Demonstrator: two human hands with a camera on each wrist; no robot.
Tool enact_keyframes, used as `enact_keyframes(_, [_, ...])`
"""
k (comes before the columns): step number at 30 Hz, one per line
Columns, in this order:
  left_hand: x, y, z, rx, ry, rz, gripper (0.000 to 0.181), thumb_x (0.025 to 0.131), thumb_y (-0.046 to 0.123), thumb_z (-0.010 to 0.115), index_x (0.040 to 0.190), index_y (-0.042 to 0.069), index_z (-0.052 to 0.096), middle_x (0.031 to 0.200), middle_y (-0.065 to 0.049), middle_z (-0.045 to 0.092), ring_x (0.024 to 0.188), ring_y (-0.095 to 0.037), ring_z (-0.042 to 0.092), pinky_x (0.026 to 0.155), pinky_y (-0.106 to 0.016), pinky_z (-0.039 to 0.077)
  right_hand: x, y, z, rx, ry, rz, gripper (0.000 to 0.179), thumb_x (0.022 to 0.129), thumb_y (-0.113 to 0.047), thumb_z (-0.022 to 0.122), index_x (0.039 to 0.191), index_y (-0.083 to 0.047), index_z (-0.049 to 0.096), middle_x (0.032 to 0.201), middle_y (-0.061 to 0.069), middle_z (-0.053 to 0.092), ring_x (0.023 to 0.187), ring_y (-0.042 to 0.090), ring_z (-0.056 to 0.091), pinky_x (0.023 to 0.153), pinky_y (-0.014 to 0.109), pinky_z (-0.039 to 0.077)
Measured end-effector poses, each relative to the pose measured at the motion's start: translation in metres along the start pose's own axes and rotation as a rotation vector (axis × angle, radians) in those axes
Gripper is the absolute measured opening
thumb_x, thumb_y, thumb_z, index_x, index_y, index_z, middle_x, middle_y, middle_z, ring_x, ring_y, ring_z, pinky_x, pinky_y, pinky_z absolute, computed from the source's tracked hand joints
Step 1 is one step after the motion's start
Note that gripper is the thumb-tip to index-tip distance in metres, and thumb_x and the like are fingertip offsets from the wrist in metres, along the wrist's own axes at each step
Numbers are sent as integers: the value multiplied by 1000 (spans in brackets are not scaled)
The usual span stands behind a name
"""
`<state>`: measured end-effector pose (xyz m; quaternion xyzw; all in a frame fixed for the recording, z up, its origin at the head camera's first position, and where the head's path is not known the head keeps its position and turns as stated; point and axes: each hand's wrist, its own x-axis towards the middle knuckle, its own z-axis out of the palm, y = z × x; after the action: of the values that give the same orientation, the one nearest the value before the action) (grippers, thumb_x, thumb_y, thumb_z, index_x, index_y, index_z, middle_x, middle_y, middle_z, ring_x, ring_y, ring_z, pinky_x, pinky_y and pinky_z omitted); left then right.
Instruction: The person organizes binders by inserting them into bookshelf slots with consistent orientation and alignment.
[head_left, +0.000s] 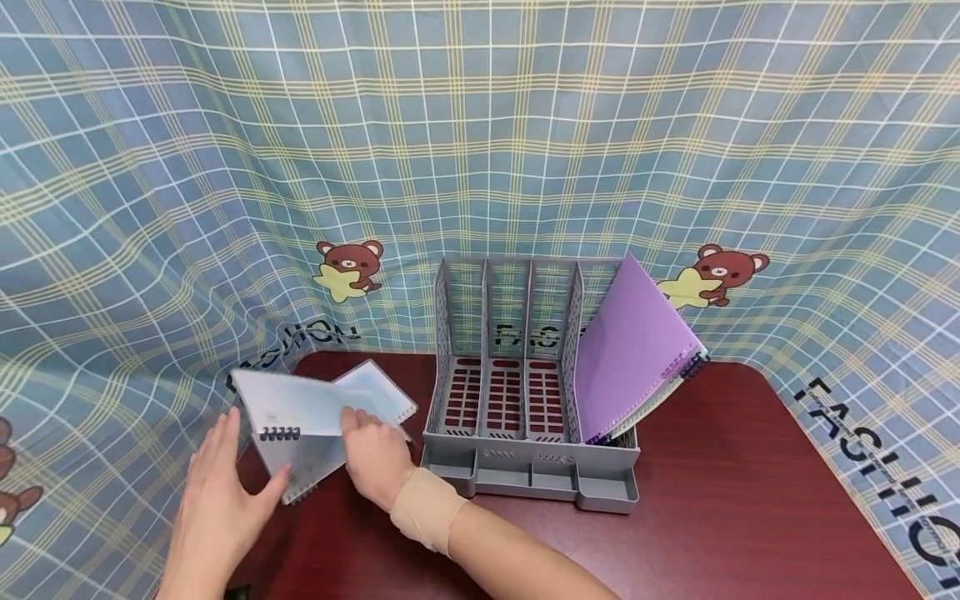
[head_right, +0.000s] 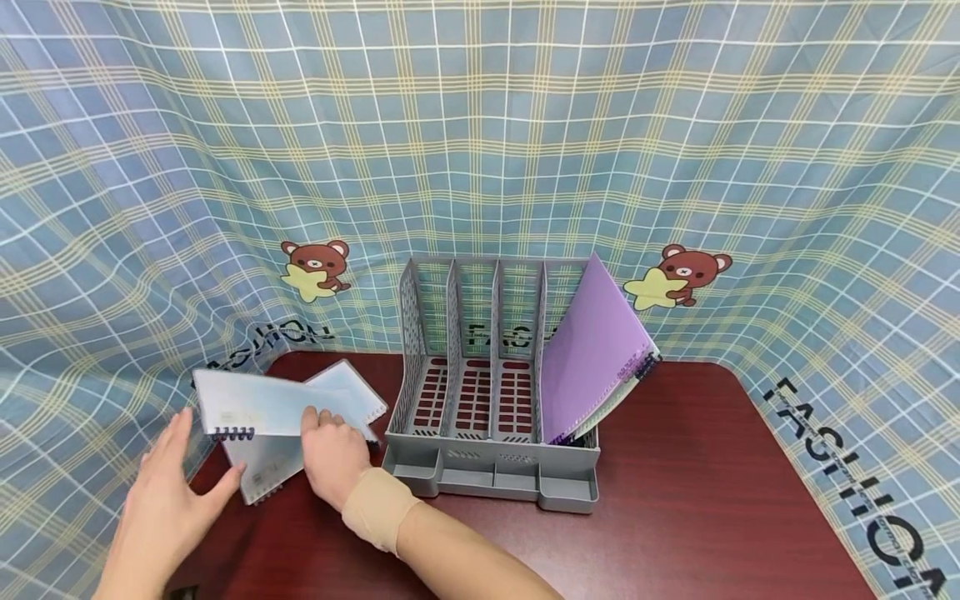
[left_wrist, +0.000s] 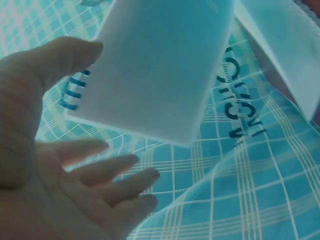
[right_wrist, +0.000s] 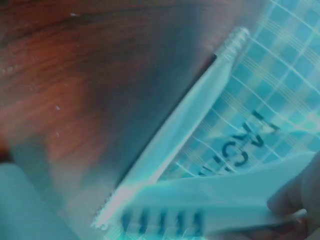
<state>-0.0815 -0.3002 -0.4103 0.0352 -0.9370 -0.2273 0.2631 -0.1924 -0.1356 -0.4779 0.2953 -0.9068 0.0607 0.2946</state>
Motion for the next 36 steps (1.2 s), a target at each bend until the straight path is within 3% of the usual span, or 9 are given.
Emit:
enact_keyframes(4, [6, 6, -4, -33, -16, -119, 95, 93, 27, 73, 164, 0, 16, 164, -33, 24, 147, -56, 28, 114, -71, 24, 4, 10, -14, 212, -27, 70, 43, 97, -15, 66, 139, -11, 58, 125, 2, 73, 87, 17, 76, 64, 29, 60])
enact_keyframes(7, [12, 10, -3, -53, -17, -177, 88, 96, 27, 67, 164, -1, 18, 165, -32, 24, 148, -55, 29, 112, -72, 26, 6, 17, -28, 374, -12, 116, 43, 100, -9, 59, 143, -10, 56, 117, 4, 76, 82, 19, 77, 63, 29, 60])
enact_keyframes(14, [23, 22, 2, -121, -29, -255, 76, 101, 28, 55, 165, 4, 21, 168, -25, 23, 149, -53, 29, 110, -72, 29, 7, 38, -68, 626, 138, 198, 41, 102, -9, 50, 141, -15, 60, 94, 7, 78, 73, 14, 73, 61, 25, 56])
enact_keyframes(20, [37, 36, 11, -202, -12, -240, 69, 104, 27, 51, 164, 5, 25, 168, -21, 25, 149, -52, 29, 112, -71, 28, 4, 67, -111, 816, 254, 248, 32, 106, -10, 48, 133, -5, 64, 86, 14, 77, 57, 17, 70, 43, 18, 46])
enact_keyframes(24, [47, 49, 21, -251, 24, -202, 67, 103, 25, 54, 162, 4, 31, 165, -23, 32, 149, -49, 32, 114, -67, 29, -2, 89, -140, 940, 326, 291, 31, 107, -8, 49, 130, 6, 63, 85, 19, 75, 60, 23, 72, 43, 16, 48])
enact_keyframes(28, [60, 62, 32, -272, 21, -189, 68, 102, 28, 56, 162, 7, 33, 164, -22, 35, 149, -47, 34, 115, -65, 31, -11, 110, -165, 975, 374, 352, 31, 107, -9, 49, 125, 10, 64, 96, 24, 76, 78, 29, 78, 55, 21, 57])
enact_keyframes(31, [71, 73, 41, -277, -7, -170, 70, 103, 31, 57, 163, 8, 31, 165, -20, 34, 150, -45, 34, 115, -64, 31, -21, 125, -180, 915, 417, 410, 28, 107, -11, 50, 120, 7, 67, 104, 23, 76, 86, 29, 78, 62, 25, 60])
enact_keyframes(34, [80, 83, 52, -279, -49, -156, 72, 102, 33, 59, 163, 6, 30, 165, -20, 33, 150, -44, 34, 116, -63, 32, -33, 139, -192, 843, 454, 490, 24, 107, -15, 52, 106, 1, 70, 90, 15, 76, 68, 21, 73, 51, 25, 55])
enact_keyframes(36, [83, 89, 59, -286, -72, -154, 73, 102, 32, 59, 163, 5, 30, 166, -20, 33, 150, -44, 34, 116, -62, 32, -42, 147, -200, 791, 456, 553, 25, 108, -19, 52, 91, -6, 66, 72, 7, 68, 55, 14, 60, 45, 26, 45])
